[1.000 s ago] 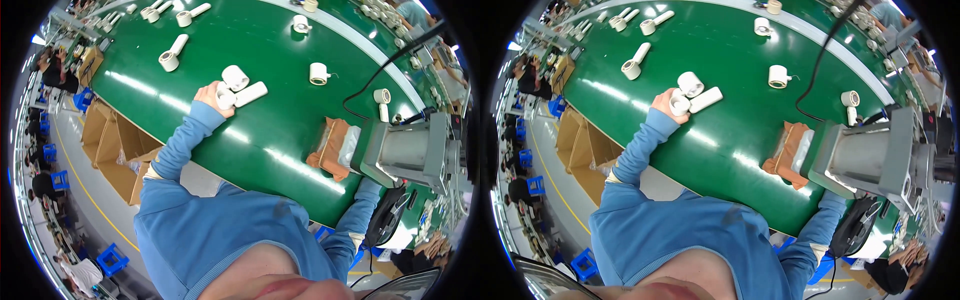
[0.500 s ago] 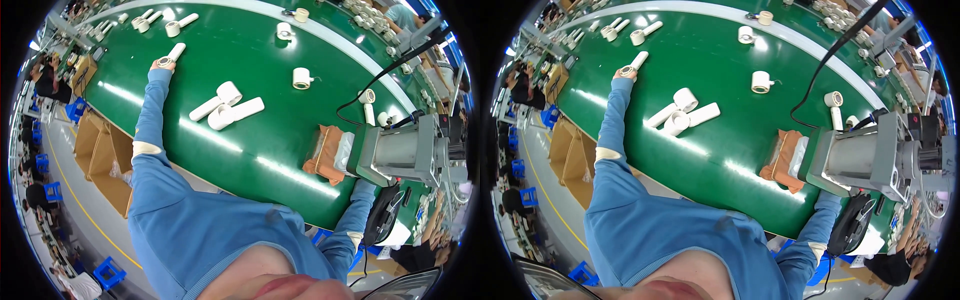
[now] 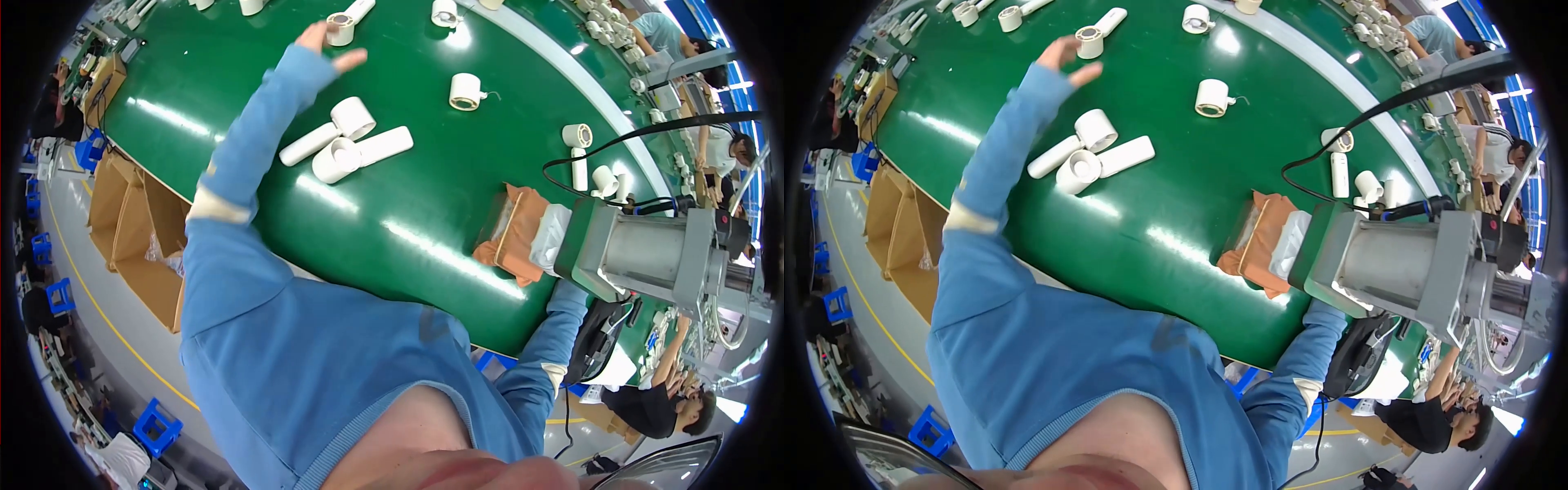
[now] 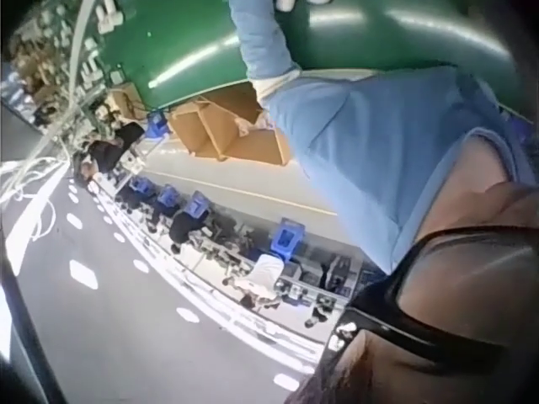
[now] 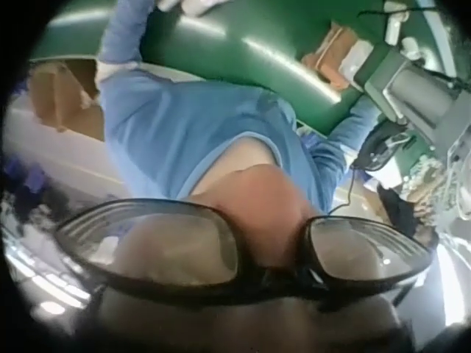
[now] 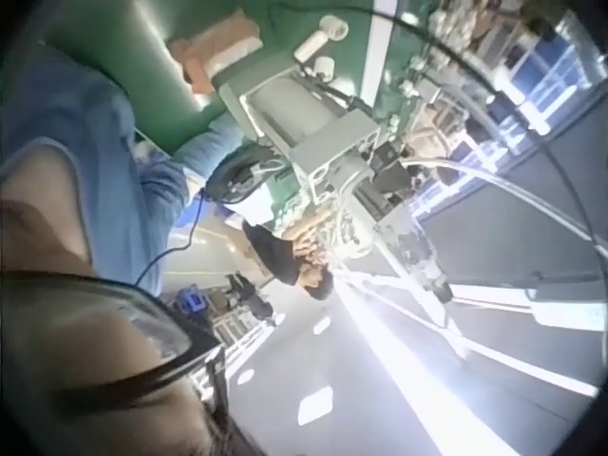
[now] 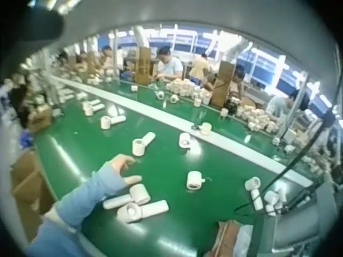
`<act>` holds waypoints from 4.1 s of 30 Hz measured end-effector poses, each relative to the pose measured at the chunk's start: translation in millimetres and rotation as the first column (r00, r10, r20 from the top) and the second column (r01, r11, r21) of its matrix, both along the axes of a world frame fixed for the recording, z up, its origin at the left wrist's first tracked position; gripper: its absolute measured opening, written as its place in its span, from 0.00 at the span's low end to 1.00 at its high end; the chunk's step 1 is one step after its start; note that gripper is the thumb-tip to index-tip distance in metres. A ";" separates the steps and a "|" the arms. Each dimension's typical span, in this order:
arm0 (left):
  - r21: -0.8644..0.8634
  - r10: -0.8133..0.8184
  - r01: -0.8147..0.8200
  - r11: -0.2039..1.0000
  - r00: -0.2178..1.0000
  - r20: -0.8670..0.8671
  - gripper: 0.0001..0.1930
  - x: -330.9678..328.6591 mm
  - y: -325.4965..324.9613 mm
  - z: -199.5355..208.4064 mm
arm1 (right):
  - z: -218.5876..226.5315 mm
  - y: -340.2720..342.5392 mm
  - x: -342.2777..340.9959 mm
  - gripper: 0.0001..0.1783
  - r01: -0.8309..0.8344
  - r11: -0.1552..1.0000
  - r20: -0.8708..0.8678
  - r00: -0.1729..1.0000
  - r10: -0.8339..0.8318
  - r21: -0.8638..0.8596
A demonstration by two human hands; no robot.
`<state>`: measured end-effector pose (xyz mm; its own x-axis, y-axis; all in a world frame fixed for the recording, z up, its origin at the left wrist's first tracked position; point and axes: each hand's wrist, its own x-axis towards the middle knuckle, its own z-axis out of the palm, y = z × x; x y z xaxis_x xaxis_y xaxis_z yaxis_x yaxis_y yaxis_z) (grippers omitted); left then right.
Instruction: The recorder is assembling small white plastic components using an industrial press machine on a factory line.
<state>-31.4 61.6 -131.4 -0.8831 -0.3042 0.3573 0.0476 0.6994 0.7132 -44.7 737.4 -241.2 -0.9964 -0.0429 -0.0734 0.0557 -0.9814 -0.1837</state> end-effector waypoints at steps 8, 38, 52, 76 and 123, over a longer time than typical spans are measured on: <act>-0.568 0.085 -0.015 0.823 0.992 0.097 0.28 155.8 64.9 -18.5 | -2.6 68.1 -6.7 0.29 0.028 0.642 0.520 0.615 0.593 -0.766; 0.099 0.129 -0.115 0.988 0.980 -0.154 0.39 192.4 201.6 -99.8 | -16.3 5.1 49.0 0.37 0.011 -0.438 0.027 0.996 0.081 0.899; 0.397 -0.174 0.242 0.885 0.964 -0.201 0.37 182.6 186.0 -47.9 | -13.3 -12.7 32.8 0.40 -0.051 -0.188 0.060 0.997 0.040 0.981; 0.527 -0.706 0.705 0.474 0.662 -0.252 0.30 72.4 211.4 -49.8 | -25.5 -8.9 12.2 0.45 -0.130 -0.020 0.130 0.991 -0.019 0.991; -0.767 -0.340 0.522 0.374 0.846 0.410 0.21 -239.3 148.8 -86.8 | -19.9 4.9 20.1 0.36 -0.385 0.539 0.004 0.811 0.585 -0.749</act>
